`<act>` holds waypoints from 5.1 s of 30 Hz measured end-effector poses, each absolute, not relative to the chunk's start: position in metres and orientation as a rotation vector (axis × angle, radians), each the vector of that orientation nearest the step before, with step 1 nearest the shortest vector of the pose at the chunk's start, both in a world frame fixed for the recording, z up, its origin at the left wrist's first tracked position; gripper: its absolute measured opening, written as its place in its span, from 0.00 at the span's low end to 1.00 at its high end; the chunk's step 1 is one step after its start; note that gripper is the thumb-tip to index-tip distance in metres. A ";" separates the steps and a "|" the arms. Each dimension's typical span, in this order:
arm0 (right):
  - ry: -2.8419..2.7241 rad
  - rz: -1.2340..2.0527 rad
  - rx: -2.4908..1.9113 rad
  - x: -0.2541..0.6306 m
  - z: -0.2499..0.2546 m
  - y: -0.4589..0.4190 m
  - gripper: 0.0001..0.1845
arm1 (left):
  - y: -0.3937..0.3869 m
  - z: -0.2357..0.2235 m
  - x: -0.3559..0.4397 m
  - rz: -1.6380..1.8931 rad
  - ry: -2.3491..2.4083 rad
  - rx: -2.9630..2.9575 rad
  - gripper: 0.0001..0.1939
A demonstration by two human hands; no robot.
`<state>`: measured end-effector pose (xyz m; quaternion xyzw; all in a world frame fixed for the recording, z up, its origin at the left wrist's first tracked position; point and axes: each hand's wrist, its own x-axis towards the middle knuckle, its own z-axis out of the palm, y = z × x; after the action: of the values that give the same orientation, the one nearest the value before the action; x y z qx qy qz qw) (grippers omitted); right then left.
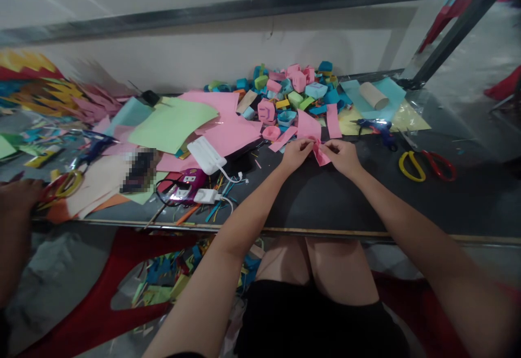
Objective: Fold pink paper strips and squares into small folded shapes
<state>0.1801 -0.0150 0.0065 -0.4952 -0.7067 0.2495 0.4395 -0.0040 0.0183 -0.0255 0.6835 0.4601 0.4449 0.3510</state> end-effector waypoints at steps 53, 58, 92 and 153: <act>-1.649 0.591 -1.128 0.181 0.006 -0.010 0.29 | 0.024 -0.031 -0.002 1.172 1.037 1.402 0.13; -1.609 0.558 -1.176 0.179 0.007 -0.013 0.22 | 0.021 -0.031 -0.003 1.153 0.962 1.345 0.21; -1.660 0.377 -1.298 0.185 0.002 -0.009 0.17 | 0.023 -0.034 0.001 1.203 1.091 1.216 0.17; -1.792 0.325 -1.296 0.184 0.004 -0.013 0.15 | 0.007 -0.015 0.003 1.207 0.993 1.002 0.13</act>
<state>0.1839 -0.0125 0.0038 -0.5214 -0.7207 0.1307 0.4378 0.0034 0.0073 -0.0152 0.4320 0.4283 0.5205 0.5992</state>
